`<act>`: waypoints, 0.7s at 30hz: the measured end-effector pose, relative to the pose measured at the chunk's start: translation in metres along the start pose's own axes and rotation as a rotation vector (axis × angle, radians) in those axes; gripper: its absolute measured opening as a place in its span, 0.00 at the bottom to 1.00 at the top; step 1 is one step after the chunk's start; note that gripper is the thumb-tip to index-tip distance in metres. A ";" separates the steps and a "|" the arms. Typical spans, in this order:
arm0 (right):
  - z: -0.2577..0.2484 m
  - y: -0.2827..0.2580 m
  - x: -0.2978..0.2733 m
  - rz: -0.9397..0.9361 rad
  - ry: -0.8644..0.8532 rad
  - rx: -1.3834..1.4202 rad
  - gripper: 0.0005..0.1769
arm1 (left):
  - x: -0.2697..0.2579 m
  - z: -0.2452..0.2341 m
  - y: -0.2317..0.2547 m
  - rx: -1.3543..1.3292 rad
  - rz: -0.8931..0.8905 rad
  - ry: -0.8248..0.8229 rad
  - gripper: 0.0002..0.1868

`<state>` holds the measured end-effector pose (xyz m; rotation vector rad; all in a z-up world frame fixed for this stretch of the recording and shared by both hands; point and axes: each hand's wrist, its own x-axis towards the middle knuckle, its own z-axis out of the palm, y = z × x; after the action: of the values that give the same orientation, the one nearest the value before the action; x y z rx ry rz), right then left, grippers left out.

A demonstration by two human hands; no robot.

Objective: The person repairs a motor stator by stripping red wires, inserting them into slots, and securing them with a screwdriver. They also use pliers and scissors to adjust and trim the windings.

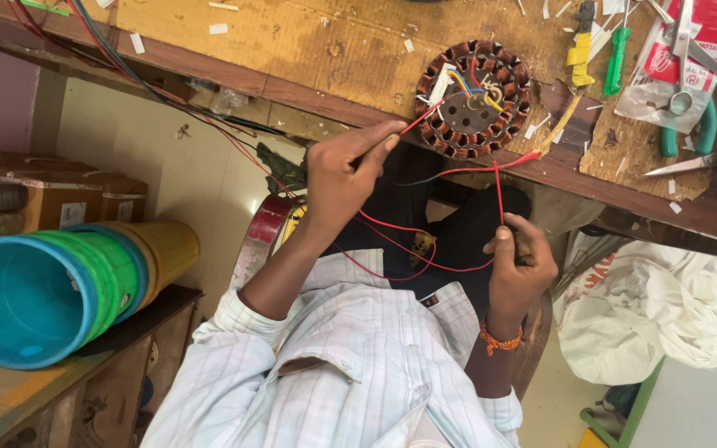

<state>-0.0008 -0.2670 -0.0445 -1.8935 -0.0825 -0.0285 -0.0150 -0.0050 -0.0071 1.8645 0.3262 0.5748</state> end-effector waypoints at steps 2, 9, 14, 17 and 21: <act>-0.002 0.001 -0.002 0.028 0.006 0.004 0.10 | -0.006 -0.003 -0.008 0.010 -0.025 -0.019 0.10; -0.005 0.013 -0.003 0.125 0.007 0.318 0.12 | -0.033 -0.005 -0.035 -0.607 -0.479 -0.301 0.11; 0.007 0.018 -0.008 0.124 -0.055 0.836 0.02 | -0.054 0.017 -0.015 -0.706 -0.336 -0.483 0.08; 0.022 0.013 -0.017 0.007 -0.147 0.703 0.03 | -0.049 0.042 0.001 -0.668 -0.087 -0.373 0.06; 0.029 0.007 -0.026 0.010 -0.172 0.682 0.02 | -0.045 0.062 0.014 -0.560 -0.096 -0.395 0.08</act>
<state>-0.0267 -0.2426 -0.0622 -1.2111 -0.1757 0.1530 -0.0210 -0.0811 -0.0222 1.3670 -0.0133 0.1905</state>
